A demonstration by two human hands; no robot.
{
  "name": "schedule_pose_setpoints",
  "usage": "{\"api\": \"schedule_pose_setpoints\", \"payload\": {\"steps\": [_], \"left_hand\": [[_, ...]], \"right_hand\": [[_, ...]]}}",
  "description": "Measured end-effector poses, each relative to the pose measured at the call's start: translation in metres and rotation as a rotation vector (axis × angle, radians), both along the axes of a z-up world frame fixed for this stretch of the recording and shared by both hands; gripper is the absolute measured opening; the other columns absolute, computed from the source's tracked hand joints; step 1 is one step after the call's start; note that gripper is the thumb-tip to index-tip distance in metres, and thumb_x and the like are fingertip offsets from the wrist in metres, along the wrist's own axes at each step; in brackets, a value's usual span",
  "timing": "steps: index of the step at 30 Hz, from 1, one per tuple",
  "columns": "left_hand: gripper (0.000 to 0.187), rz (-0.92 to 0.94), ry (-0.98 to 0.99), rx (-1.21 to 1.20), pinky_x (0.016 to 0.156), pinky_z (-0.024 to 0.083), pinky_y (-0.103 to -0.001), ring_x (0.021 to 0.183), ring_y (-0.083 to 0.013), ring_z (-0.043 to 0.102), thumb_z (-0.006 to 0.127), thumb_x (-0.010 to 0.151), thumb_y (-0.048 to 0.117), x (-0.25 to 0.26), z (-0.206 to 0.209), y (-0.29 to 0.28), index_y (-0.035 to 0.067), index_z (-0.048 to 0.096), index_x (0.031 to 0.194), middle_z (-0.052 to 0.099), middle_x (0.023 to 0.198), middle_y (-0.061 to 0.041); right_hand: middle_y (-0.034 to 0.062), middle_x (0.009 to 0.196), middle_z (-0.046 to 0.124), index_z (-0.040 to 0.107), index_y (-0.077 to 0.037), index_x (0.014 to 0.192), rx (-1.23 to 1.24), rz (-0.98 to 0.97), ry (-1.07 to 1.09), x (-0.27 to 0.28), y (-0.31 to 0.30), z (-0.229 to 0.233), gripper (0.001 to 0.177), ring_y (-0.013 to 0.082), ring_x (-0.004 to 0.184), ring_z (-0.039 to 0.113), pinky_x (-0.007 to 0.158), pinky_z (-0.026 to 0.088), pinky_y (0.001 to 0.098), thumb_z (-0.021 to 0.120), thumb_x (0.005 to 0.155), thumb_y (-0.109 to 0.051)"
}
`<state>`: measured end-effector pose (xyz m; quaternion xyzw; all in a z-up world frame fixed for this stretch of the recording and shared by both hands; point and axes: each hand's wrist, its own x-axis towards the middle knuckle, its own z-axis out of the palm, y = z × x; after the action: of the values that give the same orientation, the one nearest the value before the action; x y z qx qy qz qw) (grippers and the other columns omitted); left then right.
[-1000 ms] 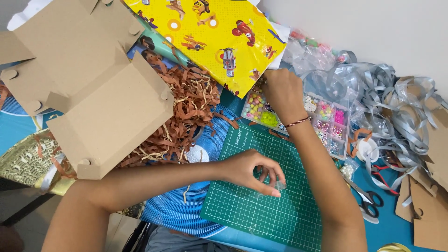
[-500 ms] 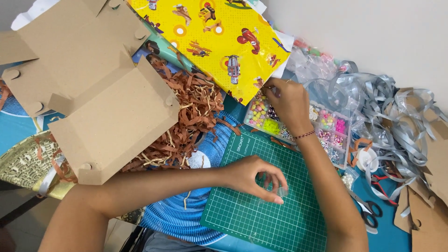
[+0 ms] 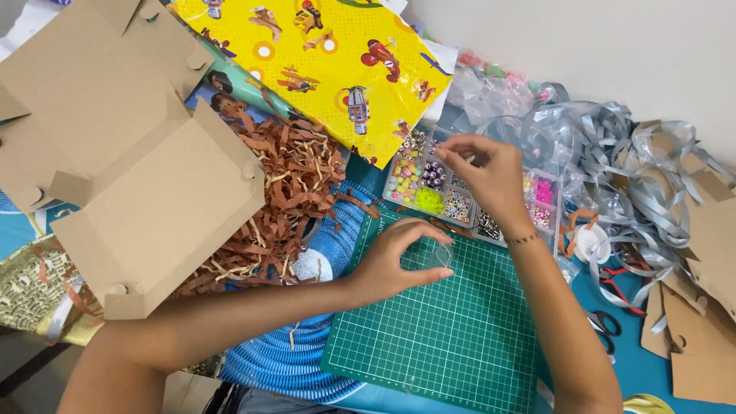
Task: Sorting and organizing small jewelry beads and charms into a plastic storage container.
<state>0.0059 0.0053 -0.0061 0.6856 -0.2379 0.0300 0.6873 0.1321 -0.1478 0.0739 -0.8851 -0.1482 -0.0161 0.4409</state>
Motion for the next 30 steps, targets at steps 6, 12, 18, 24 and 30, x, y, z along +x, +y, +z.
{"api": "schedule_pose_setpoints", "payload": {"steps": [6, 12, 18, 24, 30], "left_hand": [[0.036, 0.025, -0.005, 0.023, 0.105, 0.045, -0.050, 0.126, -0.0326, 0.058, 0.078, 0.091, 0.025, -0.001, -0.001, -0.001, 0.008, 0.065, 0.120, 0.069, 0.116, -0.011], [0.041, 0.043, -0.041, 0.085, 0.106, 0.044, -0.052, 0.128, -0.0345, 0.057, 0.080, 0.088, 0.023, 0.000, -0.010, -0.004, 0.007, 0.064, 0.123, 0.068, 0.118, -0.011], [0.043, 0.034, -0.048, 0.073, 0.107, 0.044, -0.053, 0.127, -0.0342, 0.058, 0.083, 0.085, 0.022, 0.000, -0.011, -0.005, 0.007, 0.065, 0.122, 0.069, 0.117, -0.011], [0.044, 0.016, -0.029, 0.069, 0.105, 0.045, -0.052, 0.126, -0.0345, 0.059, 0.083, 0.084, 0.021, 0.000, -0.009, -0.004, 0.006, 0.065, 0.122, 0.070, 0.116, -0.011], [0.044, 0.001, -0.049, 0.069, 0.106, 0.045, -0.052, 0.126, -0.0342, 0.059, 0.083, 0.085, 0.022, 0.000, -0.008, -0.003, 0.007, 0.065, 0.122, 0.069, 0.117, -0.011]], "right_hand": [[0.0086, 0.068, 0.074, 0.081, -0.009, 0.095, 0.066, 0.037, 0.124, -0.074, -0.037, 0.012, 0.014, 0.0145, 0.066, 0.061, 0.066, 0.054, 0.0312, 0.083, 0.082, -0.005], [0.0017, 0.058, 0.069, 0.083, -0.017, 0.094, -0.199, 0.110, -0.126, -0.112, -0.045, 0.017, 0.015, 0.0172, 0.051, 0.059, 0.056, 0.052, 0.0280, 0.085, 0.081, -0.009], [-0.0002, 0.075, 0.077, 0.080, -0.016, 0.094, -0.312, 0.217, -0.372, -0.122, -0.053, 0.007, 0.017, 0.0186, 0.059, 0.068, 0.062, 0.057, 0.0330, 0.081, 0.084, -0.004], [-0.0007, 0.084, 0.079, 0.078, -0.015, 0.093, -0.303, 0.255, -0.434, -0.122, -0.043, 0.023, 0.013, 0.0213, 0.064, 0.070, 0.064, 0.058, 0.0348, 0.081, 0.085, -0.005], [-0.0025, 0.081, 0.078, 0.078, -0.016, 0.091, -0.369, 0.266, -0.486, -0.123, -0.041, 0.024, 0.012, 0.0210, 0.066, 0.071, 0.065, 0.057, 0.0340, 0.080, 0.086, -0.006]]}}
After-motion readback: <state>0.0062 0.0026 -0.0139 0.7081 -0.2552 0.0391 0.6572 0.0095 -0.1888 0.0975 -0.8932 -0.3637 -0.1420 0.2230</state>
